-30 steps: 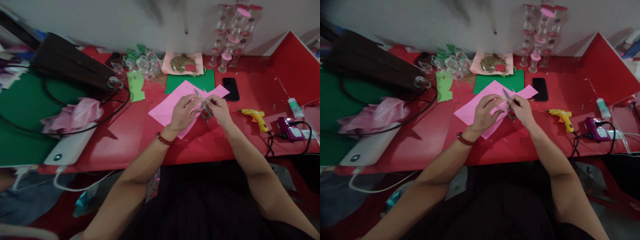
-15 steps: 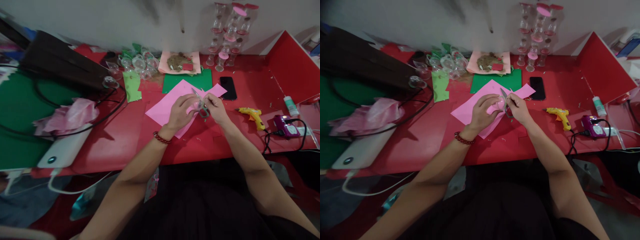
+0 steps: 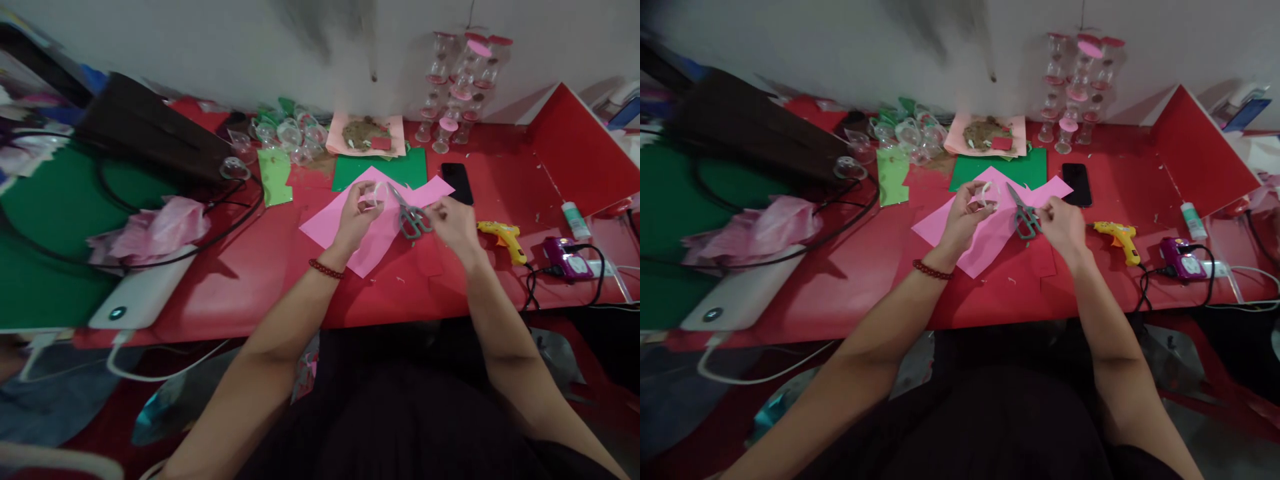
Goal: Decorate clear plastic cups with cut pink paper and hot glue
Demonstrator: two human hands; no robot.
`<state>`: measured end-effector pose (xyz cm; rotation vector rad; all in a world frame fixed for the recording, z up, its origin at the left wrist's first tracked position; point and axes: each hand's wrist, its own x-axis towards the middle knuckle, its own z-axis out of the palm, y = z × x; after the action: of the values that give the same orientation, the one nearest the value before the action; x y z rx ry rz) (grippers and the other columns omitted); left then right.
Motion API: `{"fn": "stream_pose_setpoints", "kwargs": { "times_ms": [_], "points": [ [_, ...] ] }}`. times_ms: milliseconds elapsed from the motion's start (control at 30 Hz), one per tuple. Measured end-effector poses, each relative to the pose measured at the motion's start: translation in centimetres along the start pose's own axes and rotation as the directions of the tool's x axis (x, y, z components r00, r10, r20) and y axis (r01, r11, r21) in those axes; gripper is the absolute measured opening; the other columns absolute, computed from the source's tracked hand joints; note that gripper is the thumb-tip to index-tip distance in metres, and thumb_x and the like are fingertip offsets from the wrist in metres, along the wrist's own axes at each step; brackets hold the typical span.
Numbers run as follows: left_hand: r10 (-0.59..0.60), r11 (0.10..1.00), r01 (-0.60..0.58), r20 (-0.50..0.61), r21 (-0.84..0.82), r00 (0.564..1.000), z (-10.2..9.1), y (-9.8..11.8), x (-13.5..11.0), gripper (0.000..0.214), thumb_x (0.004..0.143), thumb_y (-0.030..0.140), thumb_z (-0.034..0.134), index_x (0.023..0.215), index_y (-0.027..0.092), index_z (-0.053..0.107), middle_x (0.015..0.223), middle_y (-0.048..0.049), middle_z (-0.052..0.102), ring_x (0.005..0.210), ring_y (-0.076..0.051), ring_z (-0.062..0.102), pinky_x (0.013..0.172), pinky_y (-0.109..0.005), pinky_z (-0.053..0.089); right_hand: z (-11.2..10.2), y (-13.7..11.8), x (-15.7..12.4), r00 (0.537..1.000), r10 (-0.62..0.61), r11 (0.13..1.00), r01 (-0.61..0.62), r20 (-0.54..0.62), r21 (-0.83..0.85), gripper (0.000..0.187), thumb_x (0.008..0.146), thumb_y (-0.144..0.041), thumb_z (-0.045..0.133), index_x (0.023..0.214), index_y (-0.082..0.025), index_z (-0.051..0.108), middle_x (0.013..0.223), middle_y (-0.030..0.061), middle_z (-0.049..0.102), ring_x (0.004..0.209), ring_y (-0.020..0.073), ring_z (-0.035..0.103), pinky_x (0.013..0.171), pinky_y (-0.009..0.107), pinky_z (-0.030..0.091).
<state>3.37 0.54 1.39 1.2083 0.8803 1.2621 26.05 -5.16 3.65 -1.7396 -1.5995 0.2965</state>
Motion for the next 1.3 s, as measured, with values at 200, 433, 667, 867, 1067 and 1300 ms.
{"fn": "stream_pose_setpoints", "kwargs": {
  "times_ms": [200, 433, 667, 867, 1067, 1300],
  "points": [
    [-0.079, 0.994, 0.072, -0.083, -0.086, 0.993, -0.1, 0.2, 0.4, 0.032, 0.081, 0.020, 0.081, 0.109, 0.027, 0.065, 0.106, 0.0003, 0.068, 0.080, -0.011, 0.063, 0.078, -0.026, 0.049, -8.5, 5.7, -4.9, 0.942, 0.122, 0.911, -0.231, -0.313, -0.342, 0.033, 0.089, -0.022, 0.059, 0.119, -0.018, 0.072, 0.110, 0.0168, 0.079, 0.102, 0.0314, 0.071, 0.094, 0.048, 0.053],
    [-0.141, 0.983, 0.134, -0.046, -0.124, 0.989, 0.0, 0.6, 0.5, 0.016, 0.084, 0.024, 0.082, 0.093, 0.020, 0.070, 0.094, -0.0001, 0.070, 0.074, -0.010, 0.066, 0.077, -0.025, 0.050, -8.9, 9.1, -8.4, 0.871, 0.431, 0.643, -0.478, -0.233, -0.598, 0.051, 0.094, -0.032, 0.060, 0.132, 0.001, 0.067, 0.126, 0.0395, 0.070, 0.118, 0.0467, 0.069, 0.102, 0.059, 0.050],
    [-0.324, 0.946, 0.324, 0.044, 0.019, 0.945, -0.2, 0.3, 0.6, 0.024, 0.091, 0.042, 0.074, 0.091, 0.018, 0.069, 0.076, -0.0006, 0.067, 0.068, -0.013, 0.065, 0.070, -0.027, 0.049, -8.4, 8.6, -7.9, 0.779, 0.552, 0.691, -0.627, -0.298, -0.359, 0.050, 0.088, -0.035, 0.060, 0.132, -0.012, 0.066, 0.123, 0.0236, 0.075, 0.112, 0.0374, 0.070, 0.100, 0.053, 0.053],
    [-0.374, 0.927, 0.374, 0.018, -0.016, 0.927, -0.1, 0.5, 1.0, 0.016, 0.095, 0.035, 0.071, 0.093, 0.019, 0.067, 0.087, -0.0026, 0.070, 0.070, -0.013, 0.066, 0.073, -0.029, 0.049, -8.0, 6.5, -7.0, 0.746, 0.576, 0.813, -0.564, -0.336, 0.141, 0.035, 0.068, -0.038, 0.076, 0.098, -0.021, 0.068, 0.079, 0.0019, 0.066, 0.074, 0.0216, 0.059, 0.073, 0.039, 0.054],
    [-0.359, 0.896, 0.358, 0.045, -0.264, 0.932, -0.5, 0.3, 1.4, 0.015, 0.089, 0.023, 0.079, 0.097, 0.019, 0.068, 0.093, -0.0016, 0.072, 0.074, -0.011, 0.067, 0.080, -0.026, 0.053, -6.6, -0.2, -2.5, 0.873, 0.468, 0.470, -0.375, 0.136, 0.799, 0.041, 0.066, -0.036, 0.091, 0.095, -0.026, 0.066, 0.087, -0.0006, 0.076, 0.069, 0.0152, 0.070, 0.059, 0.028, 0.057],
    [-0.406, 0.820, 0.352, -0.023, -0.452, 0.914, -1.3, 0.9, 1.7, 0.007, 0.094, 0.027, 0.076, 0.097, 0.021, 0.075, 0.090, -0.0021, 0.071, 0.066, -0.009, 0.062, 0.064, -0.023, 0.052, -1.8, -6.2, 0.9, 0.955, 0.247, 0.395, -0.254, 0.165, 0.883, 0.038, 0.080, -0.040, 0.086, 0.109, -0.028, 0.066, 0.116, 0.0020, 0.080, 0.085, 0.0142, 0.075, 0.057, 0.023, 0.054]
  ]
}}
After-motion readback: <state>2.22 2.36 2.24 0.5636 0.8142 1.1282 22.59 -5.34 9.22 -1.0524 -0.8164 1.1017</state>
